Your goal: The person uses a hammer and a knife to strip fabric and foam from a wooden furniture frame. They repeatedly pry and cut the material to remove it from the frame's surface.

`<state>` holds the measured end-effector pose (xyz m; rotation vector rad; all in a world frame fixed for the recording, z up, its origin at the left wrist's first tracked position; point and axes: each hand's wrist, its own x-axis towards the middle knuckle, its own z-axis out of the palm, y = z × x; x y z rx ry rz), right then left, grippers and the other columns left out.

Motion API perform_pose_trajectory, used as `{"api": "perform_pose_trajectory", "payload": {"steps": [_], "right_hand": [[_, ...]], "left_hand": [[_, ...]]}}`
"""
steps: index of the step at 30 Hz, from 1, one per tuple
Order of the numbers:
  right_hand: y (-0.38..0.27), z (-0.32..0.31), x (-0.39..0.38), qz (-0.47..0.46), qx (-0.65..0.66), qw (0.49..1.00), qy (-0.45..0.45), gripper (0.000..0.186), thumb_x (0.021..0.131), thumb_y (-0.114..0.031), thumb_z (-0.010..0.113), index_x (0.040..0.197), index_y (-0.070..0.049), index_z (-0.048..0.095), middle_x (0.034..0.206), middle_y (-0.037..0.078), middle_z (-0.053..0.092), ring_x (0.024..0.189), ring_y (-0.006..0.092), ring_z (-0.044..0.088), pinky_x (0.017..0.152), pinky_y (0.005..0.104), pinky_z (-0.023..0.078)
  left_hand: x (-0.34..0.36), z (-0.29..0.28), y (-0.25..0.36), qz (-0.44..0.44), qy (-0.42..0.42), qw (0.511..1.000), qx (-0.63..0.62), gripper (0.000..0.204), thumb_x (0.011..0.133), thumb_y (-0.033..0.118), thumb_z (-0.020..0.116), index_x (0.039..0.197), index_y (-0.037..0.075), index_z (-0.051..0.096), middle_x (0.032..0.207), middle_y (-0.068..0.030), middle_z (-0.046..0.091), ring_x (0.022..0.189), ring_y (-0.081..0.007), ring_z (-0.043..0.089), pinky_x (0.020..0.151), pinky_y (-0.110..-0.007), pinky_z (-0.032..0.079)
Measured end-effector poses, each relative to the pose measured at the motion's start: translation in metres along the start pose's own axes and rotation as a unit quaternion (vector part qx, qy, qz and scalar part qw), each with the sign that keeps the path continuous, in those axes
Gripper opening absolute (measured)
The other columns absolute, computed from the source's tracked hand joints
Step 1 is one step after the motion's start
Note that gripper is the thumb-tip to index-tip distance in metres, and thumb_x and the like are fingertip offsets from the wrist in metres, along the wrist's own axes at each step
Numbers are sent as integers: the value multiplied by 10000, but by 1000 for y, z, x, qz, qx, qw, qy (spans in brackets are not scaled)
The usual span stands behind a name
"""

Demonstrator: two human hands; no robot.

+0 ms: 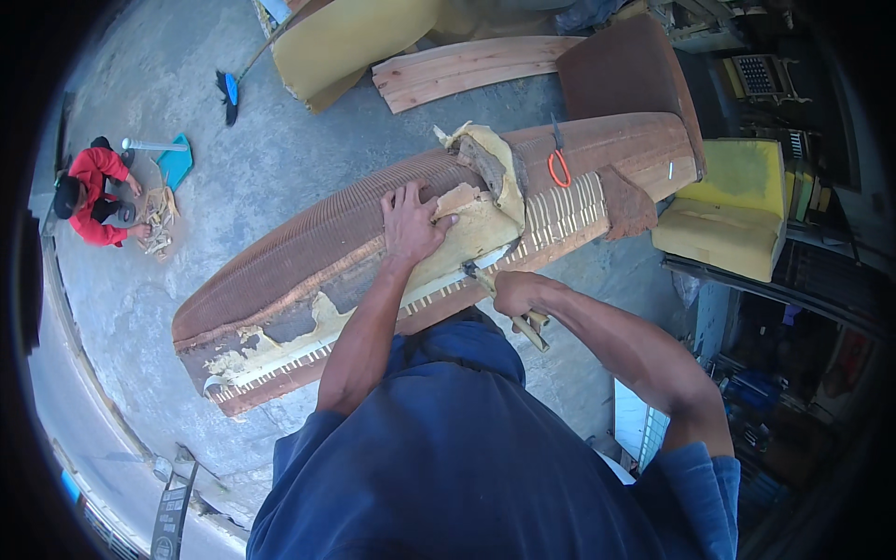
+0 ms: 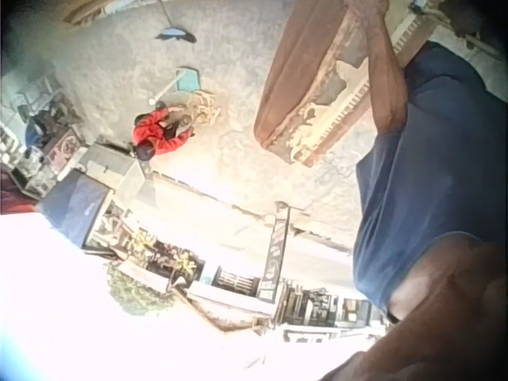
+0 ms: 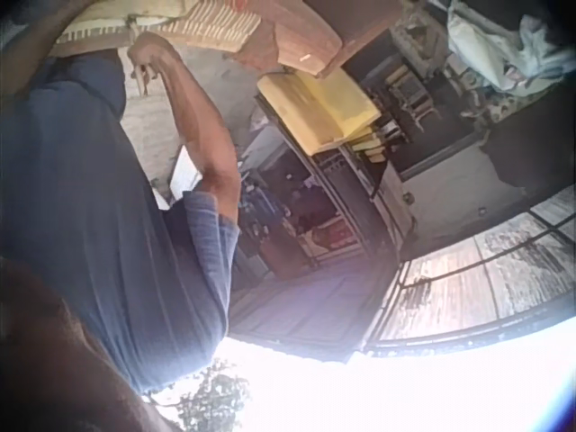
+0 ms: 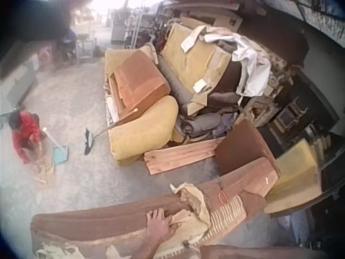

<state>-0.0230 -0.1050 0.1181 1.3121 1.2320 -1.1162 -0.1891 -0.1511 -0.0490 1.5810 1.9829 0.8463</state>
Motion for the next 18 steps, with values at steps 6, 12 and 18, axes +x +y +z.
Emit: {"api": "perform_pose_trajectory", "payload": {"steps": [6,12,18], "right_hand": [[-16,-8,-2,39,-50,998,-21,362,854,43,416,1171,189,510,945,291,665,685,330,743,474,466,615],[-33,-7,1,51,-96,994,-19,321,884,-9,479,1131,178,560,884,260,692,648,313,737,486,432,590],[8,32,10,-10,-49,992,119,297,875,-66,609,1062,164,592,844,333,700,749,413,752,593,457,591]], "left_hand": [[-1,0,0,0,3,1000,-2,434,812,453,784,1041,85,806,1340,-141,571,1280,-304,481,1109,-523,274],[2,-1,1,-4,2,1000,3,429,807,448,790,1044,91,808,1327,-142,573,1270,-299,484,1105,-519,277],[4,1,3,-6,-1,1000,10,428,803,449,793,1040,92,807,1325,-144,571,1270,-293,483,1106,-524,276]]}}
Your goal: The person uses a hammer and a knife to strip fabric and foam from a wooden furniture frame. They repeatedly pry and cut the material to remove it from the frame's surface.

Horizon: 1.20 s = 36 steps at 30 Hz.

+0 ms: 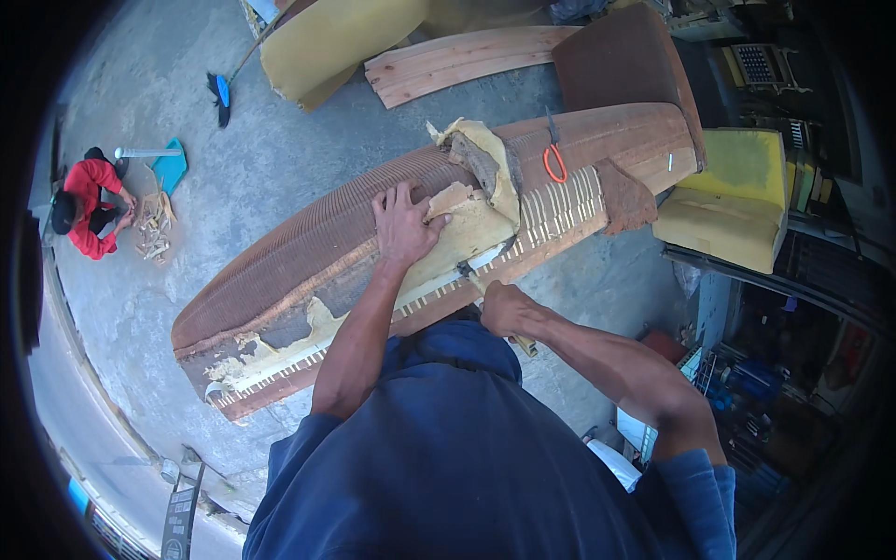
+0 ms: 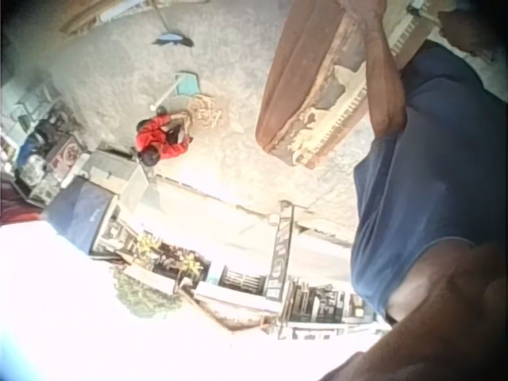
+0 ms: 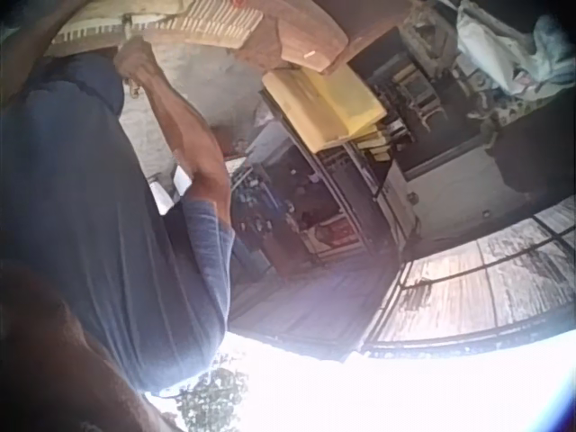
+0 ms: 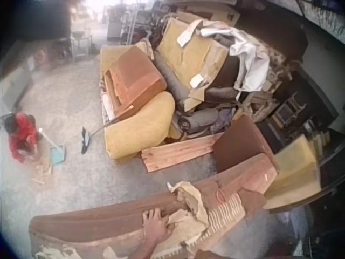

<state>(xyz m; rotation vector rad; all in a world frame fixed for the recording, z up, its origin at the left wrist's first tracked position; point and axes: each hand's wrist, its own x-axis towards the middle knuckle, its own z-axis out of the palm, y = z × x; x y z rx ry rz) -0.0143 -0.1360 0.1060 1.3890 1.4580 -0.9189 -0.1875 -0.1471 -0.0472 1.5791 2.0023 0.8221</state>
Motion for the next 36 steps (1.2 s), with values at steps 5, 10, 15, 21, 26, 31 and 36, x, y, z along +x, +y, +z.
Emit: {"api": "perform_pose_trajectory", "payload": {"steps": [5,10,15,21,26,31,36], "right_hand": [[47,67,8,-86,48,985,144,330,989,-162,507,1197,94,498,924,381,683,867,508,714,842,570,554],[78,69,16,-55,173,981,65,317,959,-123,569,1209,59,498,897,259,700,822,355,738,725,458,577],[96,23,21,-34,110,992,50,298,939,-74,586,1194,57,507,927,222,706,773,274,760,628,399,595],[66,-50,30,57,77,994,-55,231,916,10,525,1097,137,591,939,245,711,774,298,766,506,457,581],[10,-74,24,109,-7,989,-96,189,945,32,494,1059,166,565,943,267,682,772,315,763,561,457,636],[5,-53,31,93,60,993,-36,232,962,-21,478,997,174,598,790,247,679,685,324,748,535,464,606],[53,-19,27,23,26,998,47,298,964,-124,553,1083,145,595,865,288,707,626,359,725,565,457,586]], "left_hand": [[-1,1,-2,1,2,1000,18,452,800,463,792,1062,95,801,1319,-137,574,1283,-295,478,1110,-526,273],[-2,1,-1,7,-3,999,36,466,803,473,791,1075,94,799,1321,-129,572,1292,-297,474,1114,-524,272],[-2,2,0,10,-4,999,40,459,822,474,781,1037,69,805,1311,-152,559,1294,-308,455,1125,-530,266],[-2,2,1,11,-1,1000,15,443,815,464,789,1042,84,806,1319,-142,563,1292,-304,464,1124,-522,268],[-4,4,0,-3,7,1000,15,434,796,448,804,1066,107,807,1303,-125,584,1282,-292,483,1124,-518,269],[-3,3,-1,5,15,1000,2,436,793,447,804,1071,111,807,1304,-124,586,1287,-291,482,1122,-518,272],[-4,1,1,6,16,1000,9,426,801,442,801,1053,99,812,1317,-124,581,1270,-293,485,1113,-513,278]]}}
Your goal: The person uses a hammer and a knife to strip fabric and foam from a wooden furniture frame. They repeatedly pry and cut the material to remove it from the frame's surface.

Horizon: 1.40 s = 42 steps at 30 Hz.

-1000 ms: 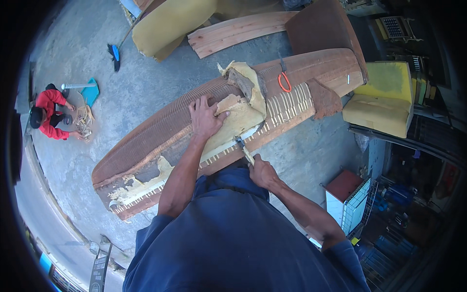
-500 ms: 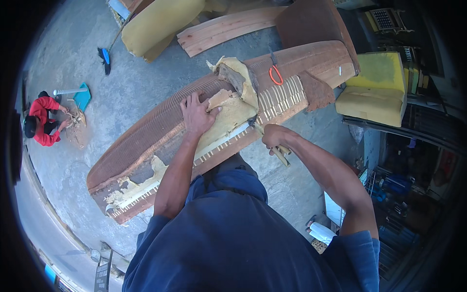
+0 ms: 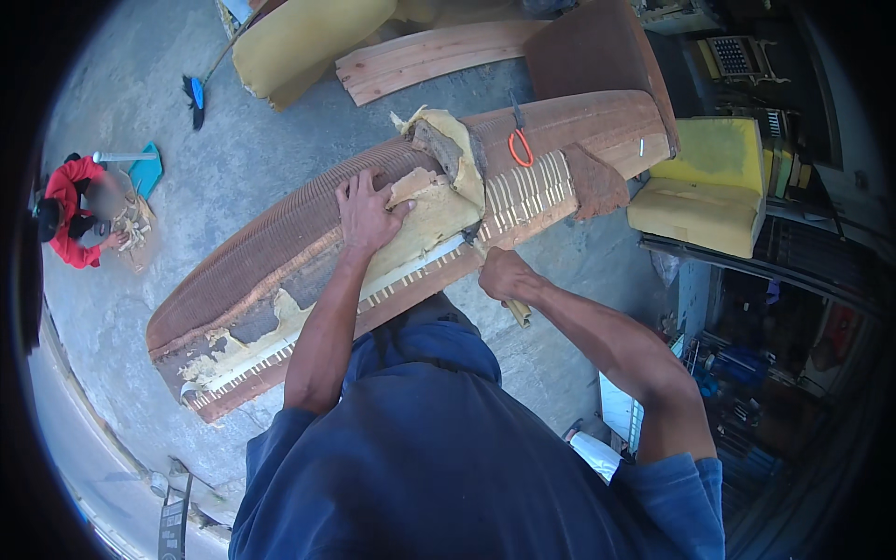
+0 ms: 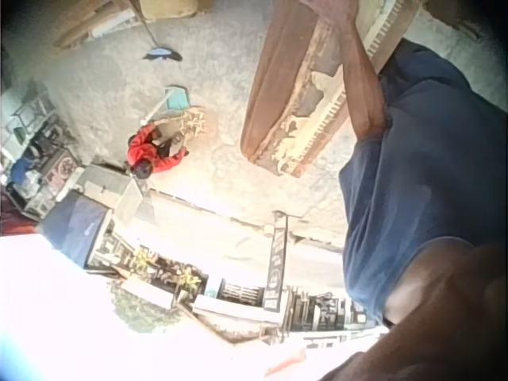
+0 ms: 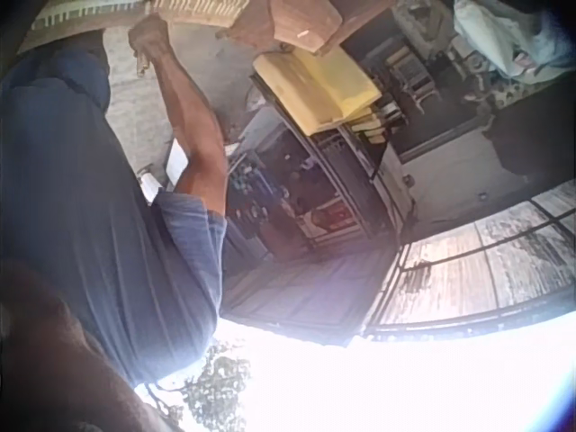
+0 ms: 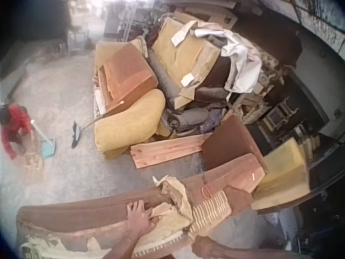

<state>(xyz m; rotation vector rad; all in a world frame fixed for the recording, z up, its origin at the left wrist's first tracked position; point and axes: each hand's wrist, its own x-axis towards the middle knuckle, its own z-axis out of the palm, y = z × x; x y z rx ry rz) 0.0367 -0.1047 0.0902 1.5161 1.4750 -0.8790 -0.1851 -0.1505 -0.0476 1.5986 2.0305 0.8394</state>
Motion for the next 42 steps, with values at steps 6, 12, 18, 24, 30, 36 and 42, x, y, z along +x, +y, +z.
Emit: {"api": "perform_pose_trajectory", "payload": {"steps": [6,12,18,24,30,36,42], "right_hand": [[64,30,12,-138,1,984,112,347,1034,-239,564,1195,68,562,923,311,703,872,451,711,834,515,546],[104,46,49,-207,150,964,68,399,1047,-280,575,1363,-39,548,916,225,721,865,389,711,833,487,545],[74,22,20,-129,162,978,3,483,1019,-173,559,1470,-49,439,976,204,696,783,237,730,703,395,582],[39,-19,6,-62,57,993,-77,562,928,-96,549,1448,40,383,1061,228,694,782,272,753,724,406,585],[-16,-32,0,-8,-70,994,-77,315,990,-175,566,1010,132,636,788,229,691,582,314,698,495,426,566],[52,41,21,-137,-62,977,153,320,1021,-177,575,1171,106,564,862,338,694,826,497,717,743,547,579],[75,96,43,-185,138,950,212,359,1029,-230,575,1276,25,521,974,352,681,970,530,663,838,593,501]], "left_hand": [[3,1,-1,-7,-6,1000,6,452,787,456,809,1061,97,807,1334,-131,571,1299,-292,475,1124,-523,271],[-3,4,3,-7,-19,1000,15,447,795,462,805,1059,101,808,1345,-137,563,1310,-297,470,1132,-522,265],[13,-3,1,-6,-18,999,26,451,804,468,796,1050,91,807,1346,-133,564,1314,-299,467,1130,-528,264],[1,4,1,-5,-15,1000,19,464,807,470,789,1062,83,802,1341,-137,563,1315,-301,468,1134,-526,263],[0,3,1,-4,-26,999,29,463,802,475,792,1071,99,803,1325,-130,577,1308,-296,476,1119,-521,276],[0,2,0,0,-9,1000,19,438,794,469,800,1066,126,809,1322,-124,580,1303,-289,480,1120,-513,277],[1,3,-1,0,-2,999,32,456,791,473,803,1067,109,806,1322,-128,575,1306,-288,480,1122,-514,275]]}}
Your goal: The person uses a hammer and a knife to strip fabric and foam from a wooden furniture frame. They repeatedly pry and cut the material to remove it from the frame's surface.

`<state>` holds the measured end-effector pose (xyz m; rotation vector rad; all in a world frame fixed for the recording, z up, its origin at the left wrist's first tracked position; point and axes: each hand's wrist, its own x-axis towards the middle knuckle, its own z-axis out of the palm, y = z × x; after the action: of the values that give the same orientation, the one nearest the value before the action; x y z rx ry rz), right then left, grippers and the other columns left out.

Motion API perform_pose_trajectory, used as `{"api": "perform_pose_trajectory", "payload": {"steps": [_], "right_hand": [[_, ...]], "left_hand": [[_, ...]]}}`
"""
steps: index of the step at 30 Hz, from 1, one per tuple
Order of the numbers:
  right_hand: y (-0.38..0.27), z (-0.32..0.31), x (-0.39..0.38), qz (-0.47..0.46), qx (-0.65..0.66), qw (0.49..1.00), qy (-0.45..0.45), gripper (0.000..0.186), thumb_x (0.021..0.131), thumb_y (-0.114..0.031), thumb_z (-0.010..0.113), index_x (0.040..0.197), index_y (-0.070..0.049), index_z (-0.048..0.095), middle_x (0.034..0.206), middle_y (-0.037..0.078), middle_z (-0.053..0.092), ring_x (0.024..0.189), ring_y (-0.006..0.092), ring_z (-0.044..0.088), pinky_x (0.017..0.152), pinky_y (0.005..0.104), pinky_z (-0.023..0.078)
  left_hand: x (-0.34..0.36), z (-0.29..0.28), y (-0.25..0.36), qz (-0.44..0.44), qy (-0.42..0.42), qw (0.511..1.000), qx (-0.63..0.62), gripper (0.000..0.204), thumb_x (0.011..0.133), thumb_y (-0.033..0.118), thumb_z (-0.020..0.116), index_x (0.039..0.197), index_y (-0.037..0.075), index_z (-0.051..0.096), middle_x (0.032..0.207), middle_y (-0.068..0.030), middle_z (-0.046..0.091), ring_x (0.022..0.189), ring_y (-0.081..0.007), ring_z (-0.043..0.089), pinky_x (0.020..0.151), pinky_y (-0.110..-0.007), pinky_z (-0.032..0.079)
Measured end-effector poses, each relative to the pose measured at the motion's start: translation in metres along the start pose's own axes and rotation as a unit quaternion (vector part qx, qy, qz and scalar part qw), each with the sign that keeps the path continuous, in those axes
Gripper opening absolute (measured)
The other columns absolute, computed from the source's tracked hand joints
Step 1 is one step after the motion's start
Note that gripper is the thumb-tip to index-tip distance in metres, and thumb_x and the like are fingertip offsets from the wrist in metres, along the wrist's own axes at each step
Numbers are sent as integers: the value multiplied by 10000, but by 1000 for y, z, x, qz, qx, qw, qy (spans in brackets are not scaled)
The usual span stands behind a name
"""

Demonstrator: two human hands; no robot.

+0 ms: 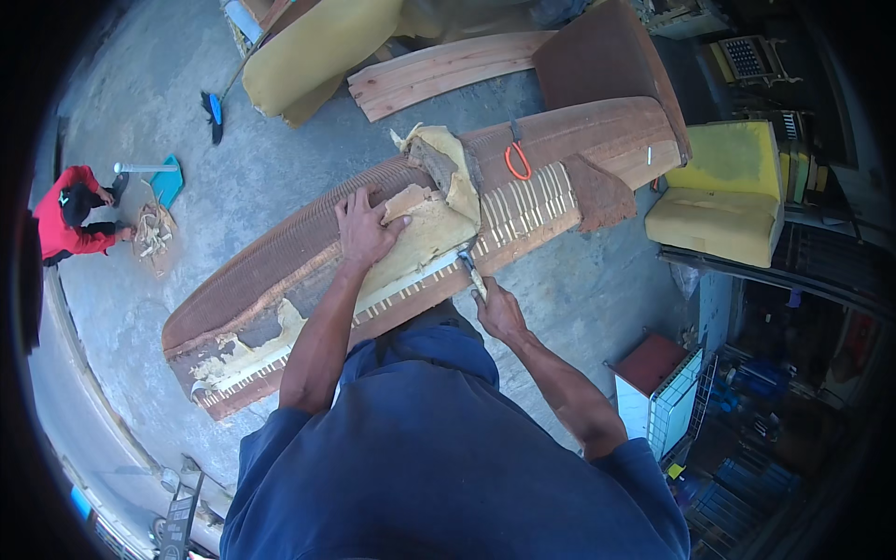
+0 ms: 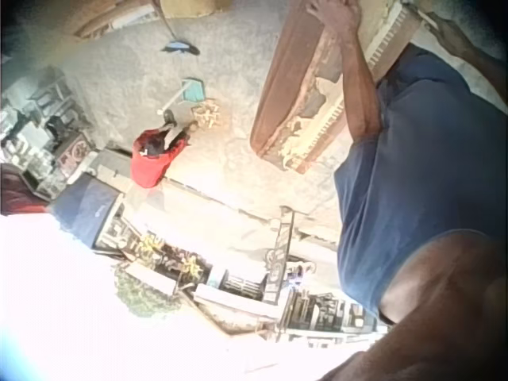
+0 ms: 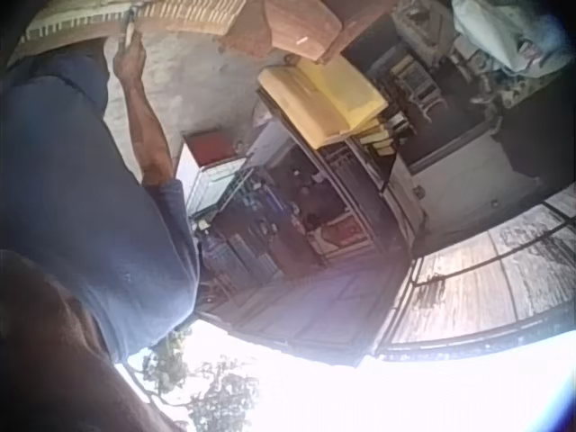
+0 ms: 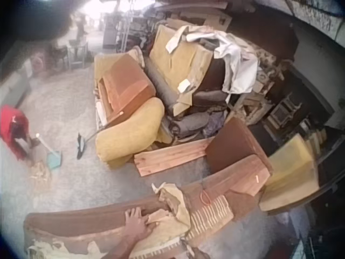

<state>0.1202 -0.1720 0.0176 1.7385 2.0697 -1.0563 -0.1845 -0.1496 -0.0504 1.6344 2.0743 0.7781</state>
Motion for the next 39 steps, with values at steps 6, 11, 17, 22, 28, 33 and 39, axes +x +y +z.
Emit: {"api": "perform_pose_trajectory", "payload": {"steps": [6,11,17,22,28,33,39], "right_hand": [[15,-16,9,-20,-38,998,-44,380,1029,-252,582,1289,17,516,979,330,690,988,526,665,848,569,515],[11,-19,7,7,-58,996,-74,399,1020,-232,576,1318,18,483,960,320,698,927,513,682,838,585,524],[-34,-66,19,127,-2,971,-202,332,1003,-193,594,1257,8,524,957,173,718,877,251,737,766,427,567],[-78,-88,44,171,-120,941,-267,323,1013,-201,574,1228,37,535,877,172,685,676,232,698,625,408,577],[-123,-79,25,252,-89,942,-204,351,1037,-256,560,1168,69,577,867,239,707,723,359,736,726,497,593],[-35,-9,3,90,-57,994,-21,388,1037,-280,549,1165,87,560,919,403,667,872,565,670,840,593,529],[-12,6,-19,75,44,995,-42,351,1023,-245,569,1249,20,526,972,360,683,965,520,674,846,587,512]], "left_hand": [[3,-4,6,-4,-18,1000,-20,463,797,480,798,1050,92,807,1324,-137,573,1303,-294,480,1129,-520,267],[0,-2,2,-4,-15,1000,-4,442,800,478,794,1043,109,812,1324,-135,574,1296,-294,479,1124,-525,266],[2,0,0,-11,-13,1000,-14,426,799,471,795,1029,113,814,1323,-133,576,1289,-293,483,1115,-532,274],[2,0,4,-5,-10,1000,-19,416,794,462,797,1023,116,813,1316,-127,582,1282,-285,488,1106,-528,282],[3,1,0,-9,0,1000,-23,411,792,454,800,1027,118,812,1306,-119,584,1281,-282,488,1104,-525,284],[1,-2,2,-3,-5,1000,-7,423,791,462,801,1030,114,812,1308,-125,580,1284,-283,487,1102,-521,285],[3,-2,1,1,-17,1000,2,458,802,475,791,1045,86,807,1323,-153,569,1297,-306,477,1119,-523,272]]}}
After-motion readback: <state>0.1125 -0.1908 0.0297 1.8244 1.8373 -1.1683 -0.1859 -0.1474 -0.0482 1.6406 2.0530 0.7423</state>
